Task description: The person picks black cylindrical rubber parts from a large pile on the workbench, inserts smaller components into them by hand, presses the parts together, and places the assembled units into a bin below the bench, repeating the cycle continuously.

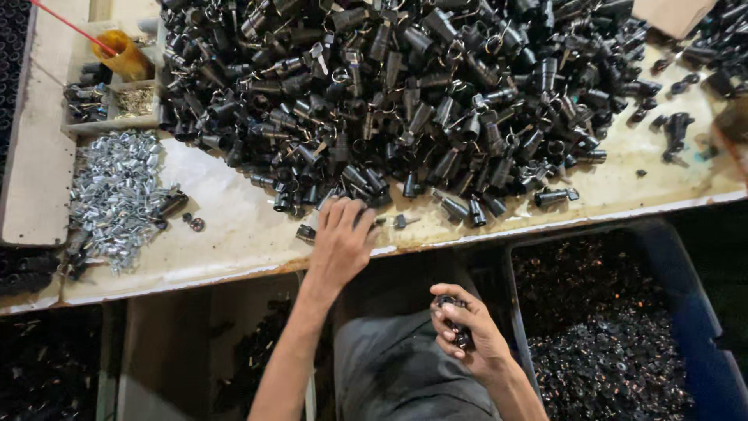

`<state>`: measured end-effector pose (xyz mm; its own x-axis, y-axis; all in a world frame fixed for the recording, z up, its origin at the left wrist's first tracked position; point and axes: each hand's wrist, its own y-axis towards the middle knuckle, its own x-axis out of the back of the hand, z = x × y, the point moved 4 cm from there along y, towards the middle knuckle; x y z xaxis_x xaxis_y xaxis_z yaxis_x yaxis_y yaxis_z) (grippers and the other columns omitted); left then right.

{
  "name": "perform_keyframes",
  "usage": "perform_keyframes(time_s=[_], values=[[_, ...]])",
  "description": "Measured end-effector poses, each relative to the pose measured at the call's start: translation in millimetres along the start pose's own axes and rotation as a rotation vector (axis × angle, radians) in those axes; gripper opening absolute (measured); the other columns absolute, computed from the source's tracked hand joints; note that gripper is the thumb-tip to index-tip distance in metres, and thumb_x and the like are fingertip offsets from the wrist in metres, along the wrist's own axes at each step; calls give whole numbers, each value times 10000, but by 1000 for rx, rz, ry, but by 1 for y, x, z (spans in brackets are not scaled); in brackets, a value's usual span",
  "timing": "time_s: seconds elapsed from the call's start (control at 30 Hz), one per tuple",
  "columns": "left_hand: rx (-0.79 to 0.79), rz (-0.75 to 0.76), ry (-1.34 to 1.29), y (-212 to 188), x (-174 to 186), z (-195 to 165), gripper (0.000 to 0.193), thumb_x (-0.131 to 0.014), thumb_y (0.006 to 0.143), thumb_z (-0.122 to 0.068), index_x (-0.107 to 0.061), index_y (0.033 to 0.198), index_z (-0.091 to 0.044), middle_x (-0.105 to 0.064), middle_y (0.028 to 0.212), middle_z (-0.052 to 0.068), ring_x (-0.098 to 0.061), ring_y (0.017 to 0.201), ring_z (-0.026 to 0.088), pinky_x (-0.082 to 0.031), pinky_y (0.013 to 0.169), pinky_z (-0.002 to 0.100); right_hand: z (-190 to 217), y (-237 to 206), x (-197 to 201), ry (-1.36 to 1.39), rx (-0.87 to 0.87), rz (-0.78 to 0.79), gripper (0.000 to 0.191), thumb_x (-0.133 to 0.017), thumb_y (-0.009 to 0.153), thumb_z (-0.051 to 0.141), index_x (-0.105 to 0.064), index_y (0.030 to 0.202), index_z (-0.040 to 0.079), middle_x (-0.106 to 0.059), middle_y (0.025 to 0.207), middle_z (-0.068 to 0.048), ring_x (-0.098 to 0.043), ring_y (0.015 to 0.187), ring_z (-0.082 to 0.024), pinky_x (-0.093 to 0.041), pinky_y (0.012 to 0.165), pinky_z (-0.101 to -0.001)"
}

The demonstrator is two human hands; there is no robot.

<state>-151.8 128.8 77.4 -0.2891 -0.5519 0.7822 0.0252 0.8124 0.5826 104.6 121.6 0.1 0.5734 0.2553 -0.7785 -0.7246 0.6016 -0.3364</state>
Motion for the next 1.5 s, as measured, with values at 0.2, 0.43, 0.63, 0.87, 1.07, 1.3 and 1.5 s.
perform_keyframes(time_s=[0.2,0.43,0.63,0.87,1.07,1.3,1.5], values=[[-32,-147,-49,1,24,-18,370,-826,856,-227,-628,1109,-43,-631,1107,113,-594,1115,312,-440,1087,523,11,-10,15,67,35,-63,411,-678,912,191,-593,1283,39,-603,1001,-113,-535,690,-144,-386,371,-214],[303,-163,-902,-42,20,-56,574,-965,712,-377,-638,1039,-37,-661,856,70,-636,729,183,-515,662,312,9,-7,32,3,39,-95,356,-700,945,147,-598,1239,-26,-600,1045,-118,-550,730,-141,-407,400,-220],[450,-486,-1245,-65,67,-81,513,-841,840,-429,-580,1074,-54,-643,1011,89,-653,922,193,-544,794,331,9,-12,38,34,106,-194,361,-703,884,91,-607,1228,40,-622,1041,-132,-537,686,-115,-389,381,-214],[609,36,-713,-60,31,-82,422,-714,906,-122,-599,1306,-59,-693,1059,154,-651,962,323,-529,863,415,-8,-2,28,118,94,-167,307,-723,891,119,-595,1164,65,-634,1086,-134,-513,689,-94,-367,426,-207],[507,169,-658,-91,5,-104,422,-734,881,-95,-609,1283,-64,-663,1051,157,-610,933,361,-497,817,439,-38,-17,24,74,-66,-177,300,-753,937,73,-599,1193,54,-577,846,-106,-474,541,-131,-328,380,-245],[385,124,-672,-96,5,-104,606,-737,852,-87,-560,1431,-51,-658,995,143,-605,889,345,-499,802,413,11,-25,-35,-1267,757,-6,269,-785,784,1,-698,1037,29,-712,962,-90,-703,888,-161,-561,730,-285],[341,267,-780,-105,-4,-105,673,-731,905,-64,-461,1520,-23,-674,1054,187,-653,923,381,-520,782,430,20,-15,-57,-1199,586,-135,206,-794,771,-9,-745,969,18,-746,882,-67,-730,783,-156,-562,677,-268]])
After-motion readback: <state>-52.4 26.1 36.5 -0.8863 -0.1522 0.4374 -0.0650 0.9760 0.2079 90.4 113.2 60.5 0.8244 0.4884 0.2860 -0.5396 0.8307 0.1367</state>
